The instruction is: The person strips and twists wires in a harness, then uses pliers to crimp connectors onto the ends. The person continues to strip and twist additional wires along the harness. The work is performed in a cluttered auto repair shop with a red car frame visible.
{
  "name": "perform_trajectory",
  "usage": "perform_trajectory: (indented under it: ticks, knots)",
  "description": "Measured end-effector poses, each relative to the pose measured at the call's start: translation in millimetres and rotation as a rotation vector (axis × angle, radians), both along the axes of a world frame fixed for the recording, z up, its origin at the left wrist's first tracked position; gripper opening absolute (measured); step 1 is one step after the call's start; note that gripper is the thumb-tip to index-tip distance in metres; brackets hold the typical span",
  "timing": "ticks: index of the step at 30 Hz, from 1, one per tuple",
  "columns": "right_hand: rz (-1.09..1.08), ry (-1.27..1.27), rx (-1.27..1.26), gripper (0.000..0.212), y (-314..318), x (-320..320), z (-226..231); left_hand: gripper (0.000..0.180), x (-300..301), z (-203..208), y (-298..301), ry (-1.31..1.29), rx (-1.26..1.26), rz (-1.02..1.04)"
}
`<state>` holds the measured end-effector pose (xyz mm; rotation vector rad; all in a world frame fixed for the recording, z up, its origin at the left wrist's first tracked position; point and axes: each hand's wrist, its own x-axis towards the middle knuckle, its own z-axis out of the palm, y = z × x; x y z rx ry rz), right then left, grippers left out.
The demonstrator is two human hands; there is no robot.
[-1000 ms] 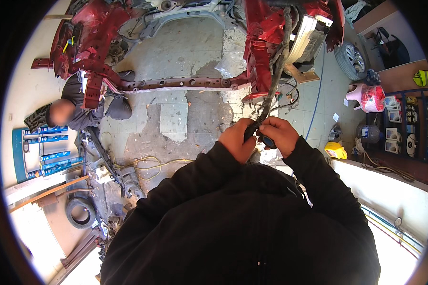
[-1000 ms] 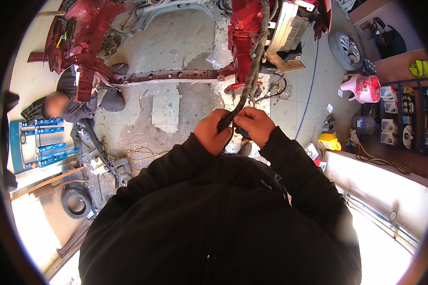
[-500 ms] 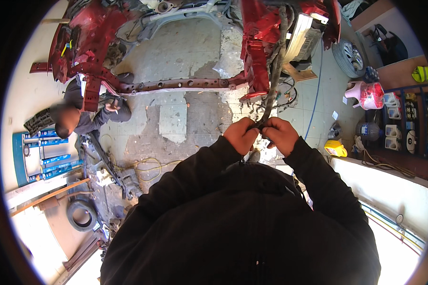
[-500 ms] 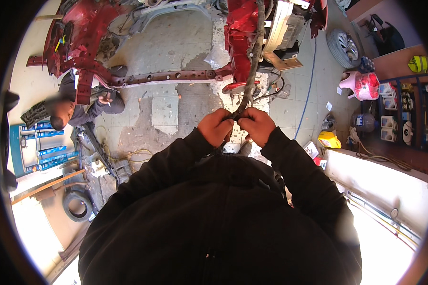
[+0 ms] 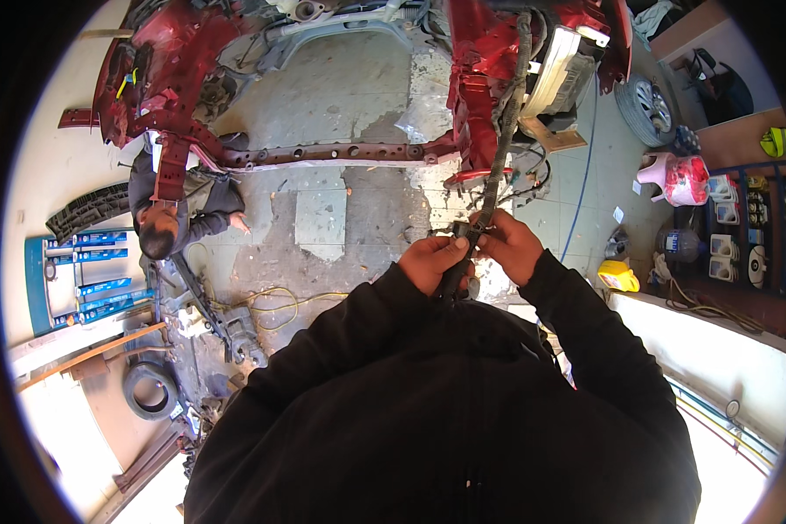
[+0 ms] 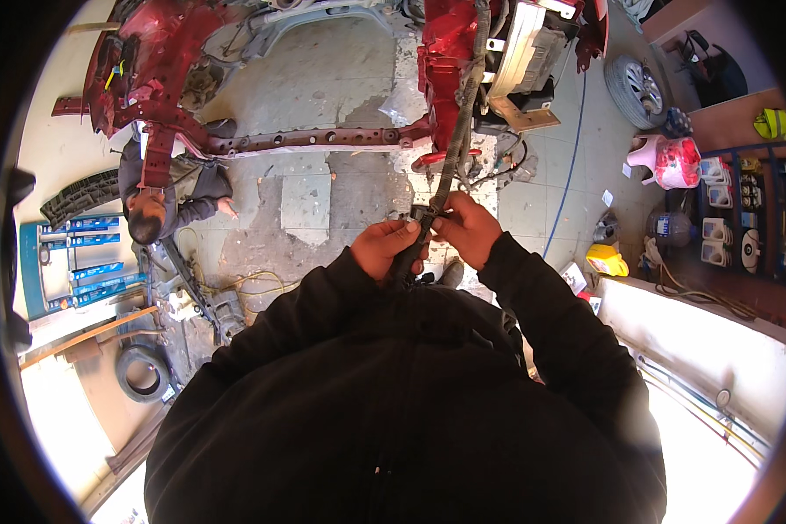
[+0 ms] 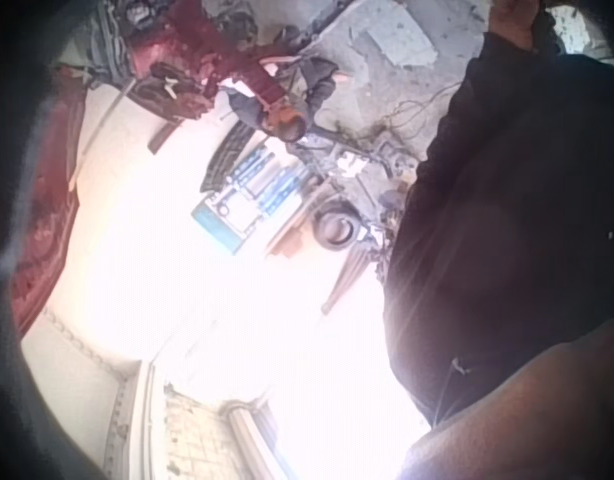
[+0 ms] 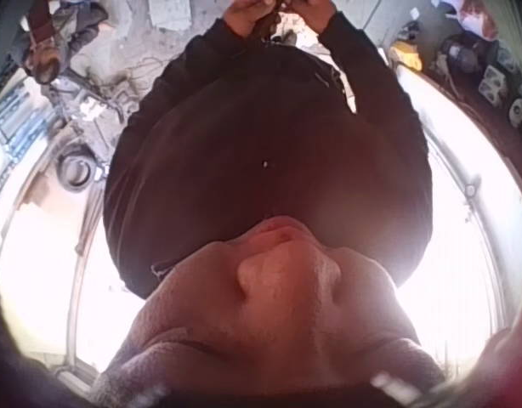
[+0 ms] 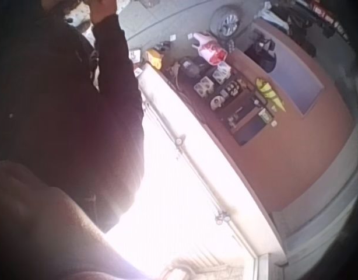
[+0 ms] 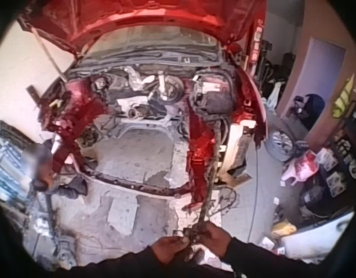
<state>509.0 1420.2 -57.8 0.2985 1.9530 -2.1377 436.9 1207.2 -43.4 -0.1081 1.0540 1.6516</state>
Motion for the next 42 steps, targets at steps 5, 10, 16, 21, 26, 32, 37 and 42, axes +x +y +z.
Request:
perform_trajectory:
  ticks: [5, 10, 16, 21, 26, 32, 37, 42]
  knots:
    - [-0.005, 0.074, -0.073, 0.036, -7, -9, -9, 0.032, -3, -2, -4, -0.26, 0.257, -0.004]
    - [-0.025, -0.031, -0.206, 0.043, -4, -13, -5, 0.031, -8, -3, -4, -0.269, 0.293, -0.076]
    - [-0.012, 0.034, -0.307, 0.054, 11, -22, -7, 0.027, -9, -5, 2, -0.173, 0.266, -0.063]
    - [0.026, -0.034, -0.256, 0.047, 33, -11, 20, 0.037, -2, -3, 10, 0.303, 0.158, -0.015]
    - [-0.133, -0.013, 0.002, 0.032, 28, -2, 68, 0.036, -1, 2, 10, 0.661, -0.002, -0.016]
    - [0.039, 0.246, 0.648, 0.026, -5, 1, 86, 0.029, 4, 10, 15, 1.144, -0.177, 0.068]
    - [0.004, 0.19, 0.462, 0.021, 7, 27, 70, 0.024, 4, 15, 13, 1.229, -0.337, -0.016]
    - [-0.029, -0.272, 0.106, 0.035, 12, 14, 33, 0.024, 7, 15, 13, 1.148, -0.382, -0.018]
